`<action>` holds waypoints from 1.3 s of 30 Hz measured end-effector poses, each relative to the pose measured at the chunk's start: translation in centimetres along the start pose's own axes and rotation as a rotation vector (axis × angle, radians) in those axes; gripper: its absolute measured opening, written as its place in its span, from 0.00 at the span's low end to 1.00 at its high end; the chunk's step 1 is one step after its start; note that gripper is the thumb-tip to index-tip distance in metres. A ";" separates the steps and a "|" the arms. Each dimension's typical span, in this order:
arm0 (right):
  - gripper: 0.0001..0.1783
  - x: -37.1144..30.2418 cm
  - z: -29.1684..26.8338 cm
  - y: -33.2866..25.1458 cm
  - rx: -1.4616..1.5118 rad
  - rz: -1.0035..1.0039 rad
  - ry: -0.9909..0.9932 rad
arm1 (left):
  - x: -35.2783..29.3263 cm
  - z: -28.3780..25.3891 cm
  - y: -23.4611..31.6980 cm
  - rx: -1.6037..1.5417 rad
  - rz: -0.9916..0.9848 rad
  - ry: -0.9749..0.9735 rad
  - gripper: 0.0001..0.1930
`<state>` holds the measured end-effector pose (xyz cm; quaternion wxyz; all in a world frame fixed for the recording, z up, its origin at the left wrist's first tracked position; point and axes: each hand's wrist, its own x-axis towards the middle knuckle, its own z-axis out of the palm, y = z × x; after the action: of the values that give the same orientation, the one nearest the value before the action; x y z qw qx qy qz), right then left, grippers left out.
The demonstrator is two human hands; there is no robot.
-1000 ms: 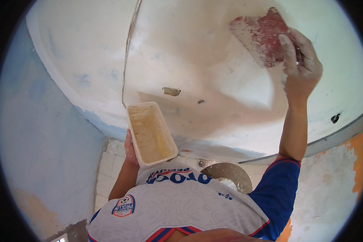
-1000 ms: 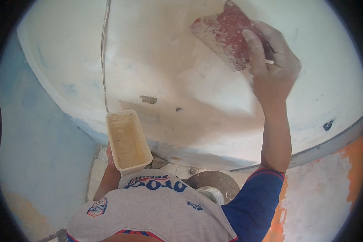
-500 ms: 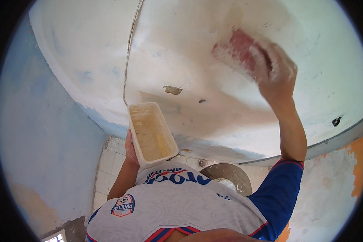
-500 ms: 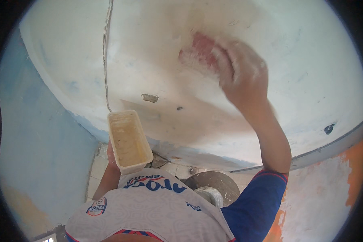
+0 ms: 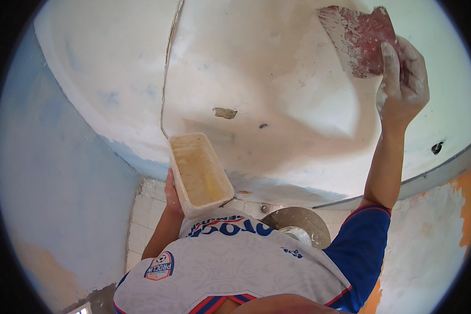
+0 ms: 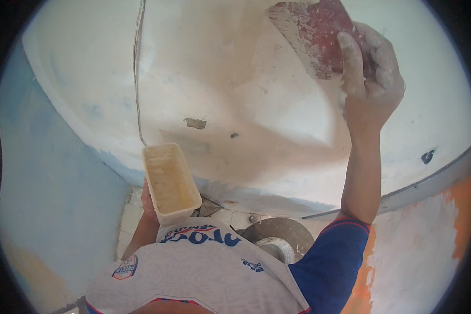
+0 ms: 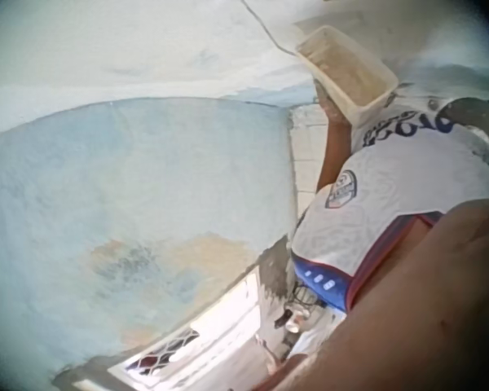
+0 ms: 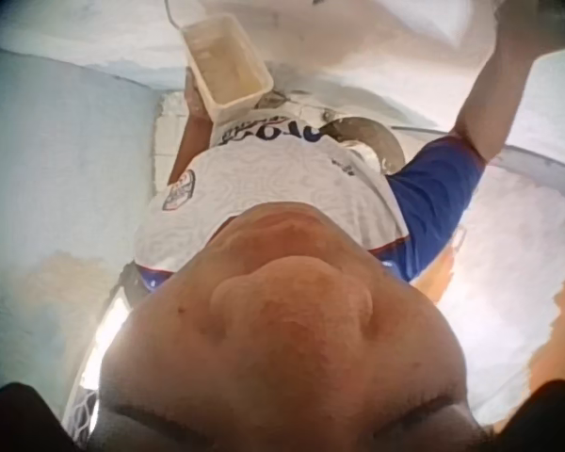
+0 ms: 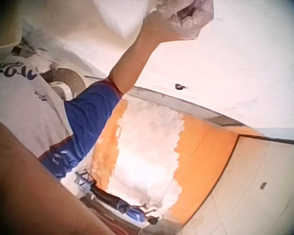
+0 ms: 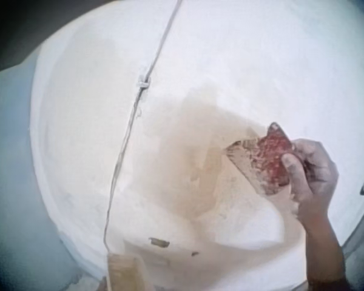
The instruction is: The person applies a white filler compound to a wall using a red trowel, repeatedly picking up more compound from a plastic container held in the left hand and smoothing it over cracks and uneven surfaces on the wall.
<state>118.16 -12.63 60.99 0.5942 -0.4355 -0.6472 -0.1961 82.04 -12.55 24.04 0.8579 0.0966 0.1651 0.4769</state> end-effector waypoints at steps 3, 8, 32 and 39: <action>0.09 -2.9 2.3 -0.6 -0.216 -0.136 -0.513 | -0.5 -0.2 1.7 -0.052 -0.005 -0.002 0.36; 0.10 2.8 4.1 -1.4 -0.362 -0.003 -0.066 | 0.0 1.0 6.7 0.050 -0.003 0.000 0.36; 0.10 -1.5 26.6 -5.0 0.158 0.445 0.233 | 7.6 -6.4 38.7 0.139 0.005 -0.082 0.32; 0.12 -2.8 29.9 -5.3 -0.216 0.480 -0.007 | 6.8 -13.3 44.1 0.241 0.010 -0.062 0.29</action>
<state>95.84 6.61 53.24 0.5715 -0.6383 -0.5026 -0.1158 45.72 16.55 24.71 0.8424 0.2146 0.1944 0.4545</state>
